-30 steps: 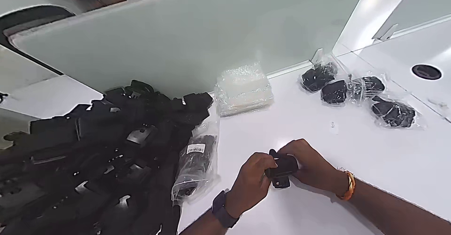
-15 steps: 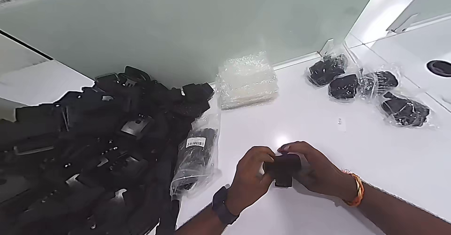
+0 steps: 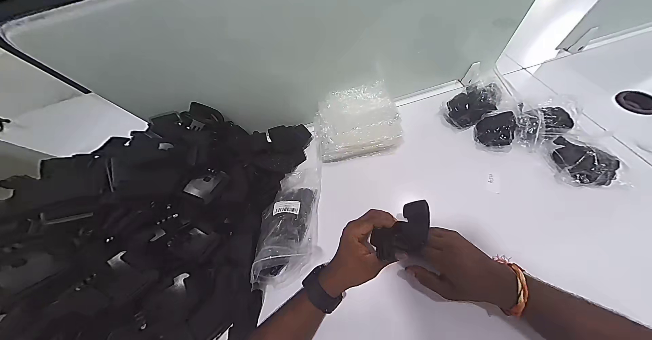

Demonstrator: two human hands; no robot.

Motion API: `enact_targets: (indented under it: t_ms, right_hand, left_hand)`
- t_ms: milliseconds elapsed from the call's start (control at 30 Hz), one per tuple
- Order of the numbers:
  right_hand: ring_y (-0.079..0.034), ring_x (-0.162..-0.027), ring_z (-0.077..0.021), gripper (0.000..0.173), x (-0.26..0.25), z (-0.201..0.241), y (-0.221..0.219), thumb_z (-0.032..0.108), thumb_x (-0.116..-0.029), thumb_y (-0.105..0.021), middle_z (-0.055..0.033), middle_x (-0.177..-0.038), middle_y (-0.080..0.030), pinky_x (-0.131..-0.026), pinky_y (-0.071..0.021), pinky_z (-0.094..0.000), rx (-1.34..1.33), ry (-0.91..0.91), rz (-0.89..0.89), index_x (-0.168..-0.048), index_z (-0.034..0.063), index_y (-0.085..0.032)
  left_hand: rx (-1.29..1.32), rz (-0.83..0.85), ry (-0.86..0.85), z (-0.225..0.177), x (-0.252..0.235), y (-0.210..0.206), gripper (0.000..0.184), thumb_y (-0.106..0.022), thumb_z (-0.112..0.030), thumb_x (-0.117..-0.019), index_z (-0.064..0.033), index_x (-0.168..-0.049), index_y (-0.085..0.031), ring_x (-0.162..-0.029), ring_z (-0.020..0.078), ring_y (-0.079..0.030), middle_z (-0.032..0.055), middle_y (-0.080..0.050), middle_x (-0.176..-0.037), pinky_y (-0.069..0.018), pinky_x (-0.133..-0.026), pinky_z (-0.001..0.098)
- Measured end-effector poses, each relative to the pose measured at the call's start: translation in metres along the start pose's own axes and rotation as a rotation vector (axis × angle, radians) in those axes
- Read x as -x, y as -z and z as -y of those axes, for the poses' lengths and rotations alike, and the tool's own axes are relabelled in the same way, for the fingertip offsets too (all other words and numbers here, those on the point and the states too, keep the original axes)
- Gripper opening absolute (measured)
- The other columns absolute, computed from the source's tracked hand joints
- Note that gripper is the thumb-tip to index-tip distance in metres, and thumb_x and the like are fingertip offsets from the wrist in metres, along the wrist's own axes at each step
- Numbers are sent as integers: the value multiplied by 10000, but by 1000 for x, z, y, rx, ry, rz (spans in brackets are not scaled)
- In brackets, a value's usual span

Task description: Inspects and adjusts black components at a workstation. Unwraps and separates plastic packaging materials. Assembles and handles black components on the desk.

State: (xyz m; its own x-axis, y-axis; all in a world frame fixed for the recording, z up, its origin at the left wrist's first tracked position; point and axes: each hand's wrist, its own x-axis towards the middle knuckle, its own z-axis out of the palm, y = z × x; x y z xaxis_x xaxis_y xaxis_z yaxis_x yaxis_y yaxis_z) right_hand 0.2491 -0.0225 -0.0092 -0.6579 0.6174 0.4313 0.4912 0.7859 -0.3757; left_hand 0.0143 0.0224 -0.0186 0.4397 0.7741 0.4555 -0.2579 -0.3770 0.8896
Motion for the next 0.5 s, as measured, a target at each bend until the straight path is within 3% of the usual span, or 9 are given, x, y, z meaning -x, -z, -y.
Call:
enact_targets:
  t_ms: [100, 167, 200, 267, 400, 500]
  right_hand:
    - [-620, -1149, -175, 254, -1, -3, 1, 323, -1035, -523, -26, -1160, -695, -977, -497, -341, -14, 10, 20, -1177, 184, -681]
    - [-586, -1214, -195, 249, -1, -4, 2, 324, -1020, -539, -16, -1215, -686, -1027, -460, -404, -17, 24, 46, -1189, 210, -682]
    - [-578, -1240, -207, 247, -2, -5, 2, 322, -1014, -542, -16, -1216, -688, -1059, -439, -444, -12, 38, 58, -1186, 215, -685]
    - [-567, -1263, -208, 249, -2, -5, 3, 315, -1003, -542, -2, -1206, -699, -1096, -382, -496, 9, 66, 72, -1186, 227, -687]
    - [-562, -1281, -192, 264, -3, -1, 3, 350, -984, -544, 2, -1248, -680, -1137, -315, -553, 60, 37, 63, -1183, 224, -662]
    - [-585, -1233, -208, 273, -4, -6, 2, 368, -965, -553, -22, -1204, -686, -1097, -349, -559, 36, -31, 64, -1132, 197, -686]
  left_hand:
    - [-73, 31, -55, 0, -1, 1, 293, -858, -180, -835, -45, -1043, -701, -1188, 154, -623, 80, -682, -1190, -533, -1025, 333]
    - [-96, 57, -36, -4, -1, 2, 257, -851, -194, -829, -75, -1003, -706, -1298, 173, -548, 117, -564, -1407, -504, -1058, 328]
    - [-80, 85, -21, -5, 0, 2, 256, -854, -205, -827, -79, -987, -697, -1389, 218, -486, 144, -481, -1515, -479, -1105, 370]
    - [-17, 163, -3, -5, -1, 3, 261, -843, -206, -828, -67, -983, -686, -1487, 280, -377, 178, -362, -1614, -416, -1174, 441]
    - [112, 300, -64, -2, -2, 3, 299, -809, -199, -852, -23, -1050, -669, -1415, 320, -479, 227, -546, -1450, -411, -1180, 488]
    - [-3, 224, -126, 0, -1, 3, 257, -795, -197, -854, -25, -1005, -676, -1334, 291, -545, 188, -654, -1271, -448, -1140, 456]
